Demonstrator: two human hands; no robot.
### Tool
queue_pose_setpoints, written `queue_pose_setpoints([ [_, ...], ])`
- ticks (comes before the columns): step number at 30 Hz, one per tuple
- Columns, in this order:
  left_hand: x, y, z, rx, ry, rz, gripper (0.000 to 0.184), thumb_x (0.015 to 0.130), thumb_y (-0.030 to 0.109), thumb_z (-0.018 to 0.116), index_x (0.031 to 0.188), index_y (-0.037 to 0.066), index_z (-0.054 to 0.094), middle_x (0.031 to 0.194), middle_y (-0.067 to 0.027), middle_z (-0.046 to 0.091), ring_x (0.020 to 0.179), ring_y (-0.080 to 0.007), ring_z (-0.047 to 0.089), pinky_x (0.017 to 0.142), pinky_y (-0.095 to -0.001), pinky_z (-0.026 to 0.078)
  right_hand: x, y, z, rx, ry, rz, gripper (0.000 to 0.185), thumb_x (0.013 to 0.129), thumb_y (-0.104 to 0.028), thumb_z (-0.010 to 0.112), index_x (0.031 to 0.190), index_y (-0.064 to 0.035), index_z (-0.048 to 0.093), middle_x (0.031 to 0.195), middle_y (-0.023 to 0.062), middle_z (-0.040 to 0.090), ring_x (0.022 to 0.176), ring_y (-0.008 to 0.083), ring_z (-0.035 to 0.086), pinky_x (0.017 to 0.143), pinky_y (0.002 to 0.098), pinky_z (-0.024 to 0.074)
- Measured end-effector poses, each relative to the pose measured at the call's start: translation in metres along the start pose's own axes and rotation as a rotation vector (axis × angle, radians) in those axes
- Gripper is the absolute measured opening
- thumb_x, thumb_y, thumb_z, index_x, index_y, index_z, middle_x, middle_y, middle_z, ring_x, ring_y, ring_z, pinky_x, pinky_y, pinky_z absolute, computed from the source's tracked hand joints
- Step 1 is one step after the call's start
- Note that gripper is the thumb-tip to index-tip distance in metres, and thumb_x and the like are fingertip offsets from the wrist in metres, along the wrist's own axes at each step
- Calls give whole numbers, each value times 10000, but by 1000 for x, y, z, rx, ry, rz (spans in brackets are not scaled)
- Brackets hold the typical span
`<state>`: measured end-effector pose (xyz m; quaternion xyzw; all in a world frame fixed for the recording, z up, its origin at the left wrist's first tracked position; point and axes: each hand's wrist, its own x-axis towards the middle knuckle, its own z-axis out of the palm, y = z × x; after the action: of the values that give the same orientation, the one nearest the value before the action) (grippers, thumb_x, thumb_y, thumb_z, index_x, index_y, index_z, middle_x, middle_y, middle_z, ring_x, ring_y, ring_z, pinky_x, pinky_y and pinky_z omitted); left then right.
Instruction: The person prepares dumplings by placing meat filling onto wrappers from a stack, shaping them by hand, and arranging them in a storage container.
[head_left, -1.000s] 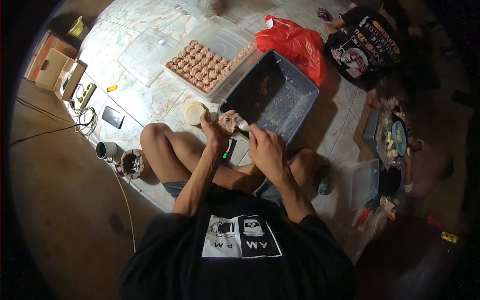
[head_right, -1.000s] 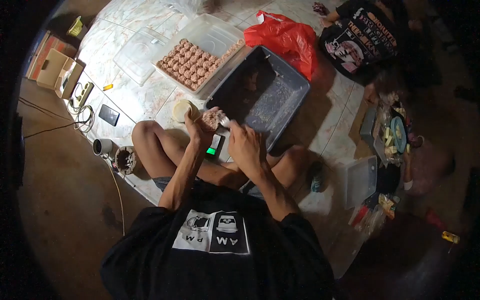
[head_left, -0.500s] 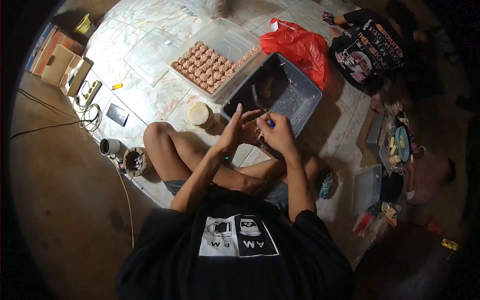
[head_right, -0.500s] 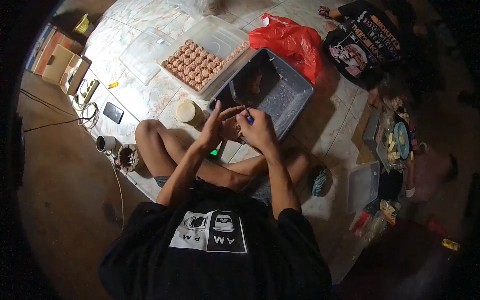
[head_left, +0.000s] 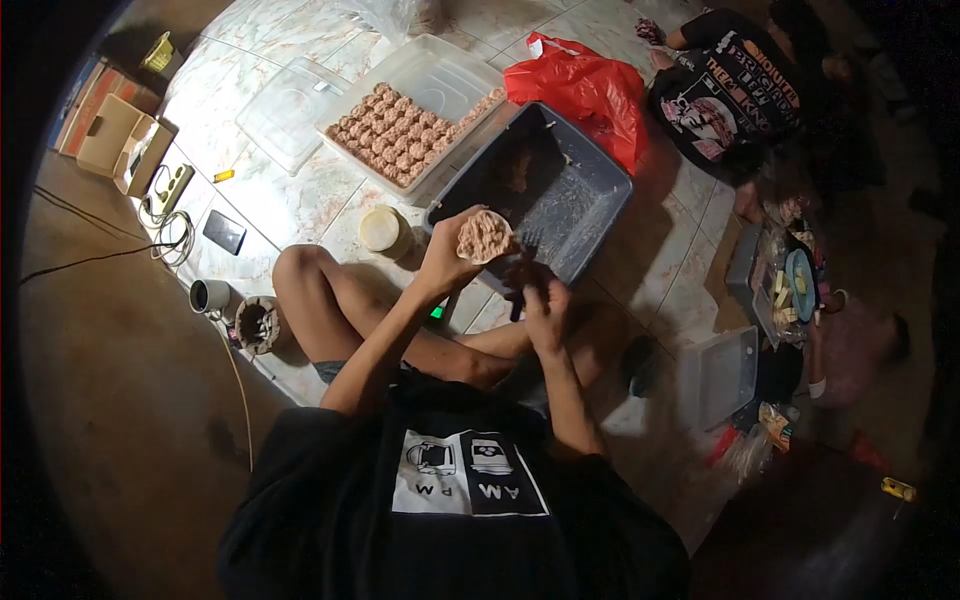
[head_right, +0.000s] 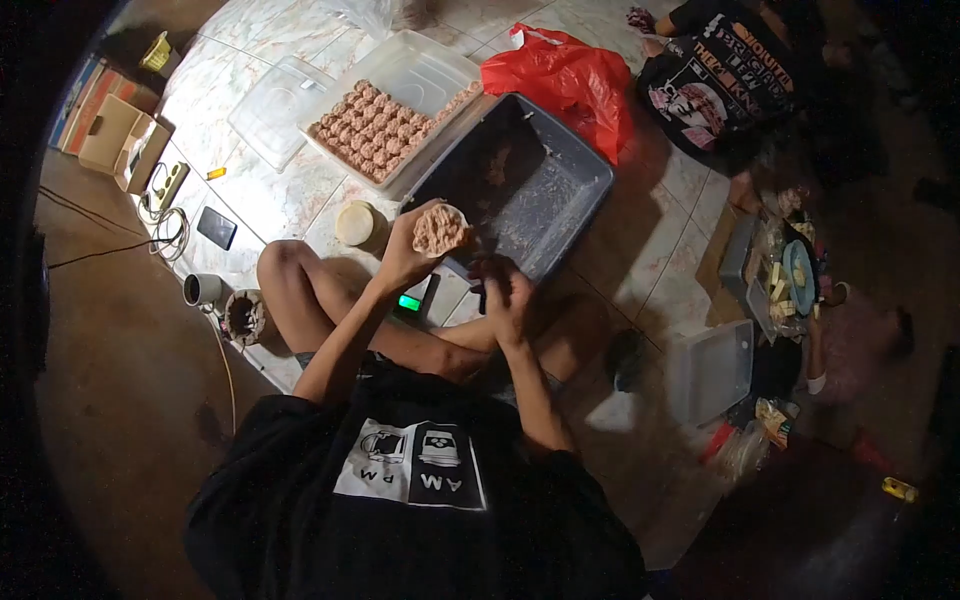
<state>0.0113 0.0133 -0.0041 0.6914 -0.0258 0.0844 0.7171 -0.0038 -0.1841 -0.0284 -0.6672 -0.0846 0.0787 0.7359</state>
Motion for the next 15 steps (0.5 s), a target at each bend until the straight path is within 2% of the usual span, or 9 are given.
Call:
queue_pose_setpoints([
  [1, -3, -1, 0, 56, -49, -39, 191, 886, 52, 815, 976, 10, 652, 883, 11, 676, 815, -68, 596, 754, -256, 518, 2, 6, -3, -85, -67, -57, 152, 1022, -50, 572, 1057, 12, 707, 922, 96, 740, 804, 216, 715, 674, 347, 564],
  [3, -8, 5, 2, 173, -116, -76, 192, 880, 71, 813, 935, -3, 645, 832, -2, 669, 787, -69, 580, 717, -274, 520, 3, 8, -10, -509, -76, -343, 151, 1004, -32, 568, 1037, 17, 707, 895, 142, 735, 795, 281, 720, 676, 362, 562],
  [6, -4, 28, -2, 271, -86, -15, 203, 869, 83, 821, 909, -5, 642, 802, -16, 653, 767, -78, 585, 688, -286, 514, 17, -4, -24, -751, -57, -543, 103, 943, -27, 620, 972, 32, 698, 849, 226, 703, 774, 389, 708, 675, 399, 550],
  [8, -9, 20, -4, 85, 38, -50, 196, 858, 55, 824, 922, 3, 645, 824, -17, 664, 781, -88, 591, 690, -290, 513, 34, -68, -16, -726, -20, -435, 83, 928, -40, 656, 940, 33, 694, 847, 221, 707, 775, 381, 715, 678, 404, 550],
  [9, -9, 24, -3, -58, 73, -67, 203, 855, 45, 827, 930, 4, 643, 828, -12, 659, 788, -89, 592, 692, -286, 510, 33, -74, -21, -652, -77, -326, 85, 930, -39, 682, 959, 36, 707, 887, 222, 721, 802, 380, 726, 707, 408, 566],
  [10, -7, 26, -2, -202, 106, -79, 211, 851, 36, 831, 938, 6, 641, 831, -6, 654, 795, -91, 594, 694, -283, 507, 29, -70, -17, -676, -112, -390, 81, 940, -33, 675, 964, 35, 711, 899, 217, 725, 816, 380, 727, 711, 410, 567],
  [12, -9, 24, 8, 17, -8, -59, 290, 828, 40, 889, 962, 27, 632, 862, 23, 615, 823, -54, 557, 708, -236, 482, 7, -53, -7, -732, -180, -492, 80, 960, -21, 661, 975, 33, 718, 922, 206, 732, 845, 380, 728, 720, 412, 571],
  [13, -12, 21, 10, -51, 30, -19, 330, 825, 48, 902, 1003, 27, 624, 906, 7, 619, 835, -69, 584, 730, -237, 498, -1, -71, 1, -831, -79, -439, 85, 941, 4, 653, 977, 40, 720, 912, 202, 724, 847, 398, 714, 726, 423, 568],
  [15, -6, 22, 9, -153, 118, 27, 398, 821, 57, 917, 1070, 30, 608, 958, -5, 621, 854, -79, 610, 760, -239, 519, 10, -98, -2, -836, -57, -406, 88, 916, 12, 667, 975, 50, 719, 910, 203, 720, 852, 406, 706, 730, 432, 567],
])
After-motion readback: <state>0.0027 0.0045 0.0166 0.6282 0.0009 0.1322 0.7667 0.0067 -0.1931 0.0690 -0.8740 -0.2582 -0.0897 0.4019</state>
